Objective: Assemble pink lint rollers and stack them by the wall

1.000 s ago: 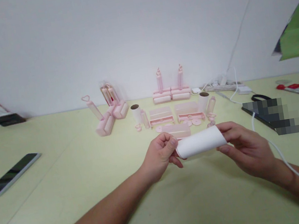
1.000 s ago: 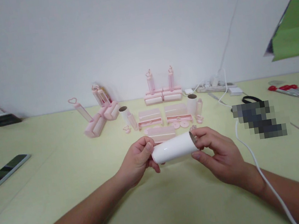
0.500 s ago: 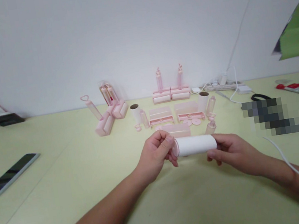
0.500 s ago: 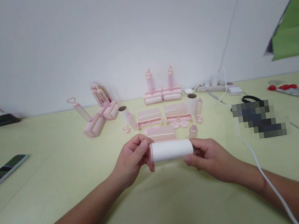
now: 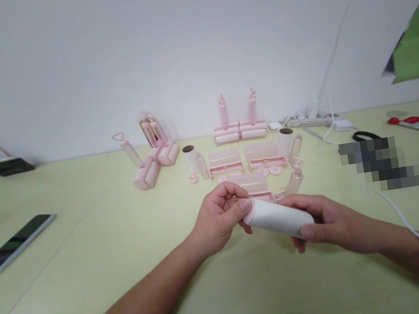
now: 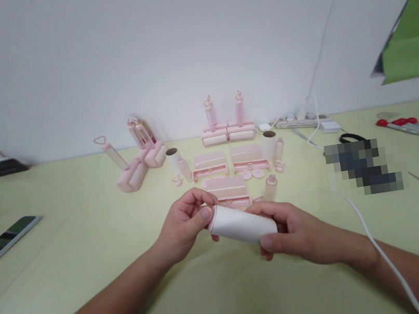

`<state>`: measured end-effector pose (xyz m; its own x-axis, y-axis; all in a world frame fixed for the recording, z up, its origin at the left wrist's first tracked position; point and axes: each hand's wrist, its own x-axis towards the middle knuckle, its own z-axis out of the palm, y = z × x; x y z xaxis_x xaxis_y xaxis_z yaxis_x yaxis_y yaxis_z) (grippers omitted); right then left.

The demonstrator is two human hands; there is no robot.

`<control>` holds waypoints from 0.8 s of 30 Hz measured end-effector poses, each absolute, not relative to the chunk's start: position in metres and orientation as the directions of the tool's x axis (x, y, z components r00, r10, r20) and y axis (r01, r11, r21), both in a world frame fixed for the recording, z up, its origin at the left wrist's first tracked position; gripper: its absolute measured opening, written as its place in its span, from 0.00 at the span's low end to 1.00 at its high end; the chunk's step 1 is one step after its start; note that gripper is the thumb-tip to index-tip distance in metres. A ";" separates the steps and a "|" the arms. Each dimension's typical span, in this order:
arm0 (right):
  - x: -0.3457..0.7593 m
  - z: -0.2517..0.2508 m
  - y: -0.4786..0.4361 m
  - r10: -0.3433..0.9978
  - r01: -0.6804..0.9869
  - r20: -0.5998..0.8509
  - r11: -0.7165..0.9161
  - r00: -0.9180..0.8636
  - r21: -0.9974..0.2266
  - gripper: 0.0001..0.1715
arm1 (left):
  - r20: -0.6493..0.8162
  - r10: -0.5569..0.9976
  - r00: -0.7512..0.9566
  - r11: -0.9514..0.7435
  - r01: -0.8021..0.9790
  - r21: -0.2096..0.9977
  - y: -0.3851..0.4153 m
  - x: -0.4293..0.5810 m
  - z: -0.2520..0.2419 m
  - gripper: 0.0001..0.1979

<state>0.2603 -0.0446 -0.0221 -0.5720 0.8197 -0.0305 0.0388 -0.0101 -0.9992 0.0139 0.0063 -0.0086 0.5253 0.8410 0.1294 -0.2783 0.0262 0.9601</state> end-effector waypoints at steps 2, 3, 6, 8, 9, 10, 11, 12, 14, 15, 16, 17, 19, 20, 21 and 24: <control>0.259 -0.020 -0.048 0.820 0.179 0.018 0.146 -0.571 -0.973 0.28 | 0.145 0.841 0.521 0.004 -0.274 0.962 0.005 0.015 -0.008 0.16; 0.259 -0.020 -0.048 0.829 0.248 0.073 0.248 -0.555 -0.936 0.28 | 0.159 0.849 0.503 -0.022 -0.267 0.963 0.005 0.015 -0.008 0.16; 0.262 -0.023 -0.045 0.829 0.434 0.295 0.512 -0.475 -0.741 0.27 | 0.219 0.887 0.406 -0.147 -0.203 0.968 0.006 0.013 -0.009 0.15; 0.266 -0.027 -0.042 0.801 0.509 0.430 0.597 -0.417 -0.619 0.26 | 0.267 0.900 0.344 -0.233 -0.138 0.963 0.007 0.011 -0.010 0.16; 0.267 -0.029 -0.040 0.781 0.534 0.488 0.623 -0.389 -0.572 0.26 | 0.293 0.902 0.318 -0.273 -0.105 0.956 0.008 0.010 -0.011 0.17; 0.269 -0.030 -0.040 0.760 0.555 0.538 0.641 -0.365 -0.530 0.26 | 0.317 0.902 0.293 -0.309 -0.074 0.948 0.008 0.009 -0.012 0.18; 0.271 -0.030 -0.039 0.738 0.572 0.580 0.655 -0.345 -0.493 0.27 | 0.341 0.902 0.265 -0.341 -0.048 0.939 0.008 0.008 -0.013 0.20; 0.272 -0.029 -0.039 0.718 0.591 0.614 0.663 -0.328 -0.460 0.27 | 0.364 0.900 0.239 -0.367 -0.030 0.930 0.007 0.008 -0.014 0.21; 0.272 -0.027 -0.041 0.694 0.634 0.656 0.657 -0.296 -0.408 0.29 | 0.408 0.894 0.183 -0.412 -0.019 0.911 0.005 0.009 -0.015 0.25; 0.272 -0.025 -0.042 0.685 0.654 0.671 0.650 -0.283 -0.387 0.29 | 0.433 0.888 0.154 -0.436 -0.021 0.900 0.003 0.010 -0.015 0.27; 0.272 -0.024 -0.043 0.677 0.671 0.684 0.643 -0.271 -0.370 0.30 | 0.462 0.878 0.125 -0.463 -0.023 0.886 0.001 0.012 -0.015 0.29; 0.271 -0.023 -0.044 0.670 0.683 0.695 0.637 -0.262 -0.357 0.30 | 0.495 0.863 0.099 -0.496 -0.021 0.868 -0.002 0.013 -0.015 0.30; 0.269 -0.021 -0.046 0.658 0.696 0.708 0.634 -0.256 -0.337 0.30 | 0.564 0.815 0.129 -0.569 -0.003 0.822 -0.007 0.014 -0.015 0.32; 0.268 -0.021 -0.046 0.655 0.697 0.711 0.635 -0.256 -0.333 0.31 | 0.584 0.784 0.211 -0.598 0.004 0.802 -0.009 0.014 -0.014 0.33; 0.267 -0.021 -0.047 0.655 0.696 0.712 0.636 -0.256 -0.335 0.31 | 0.583 0.748 0.318 -0.617 0.007 0.787 -0.011 0.014 -0.013 0.34; 0.265 -0.023 -0.047 0.658 0.682 0.708 0.642 -0.256 -0.351 0.32 | 0.519 0.658 0.546 -0.630 0.021 0.776 -0.013 0.013 -0.011 0.33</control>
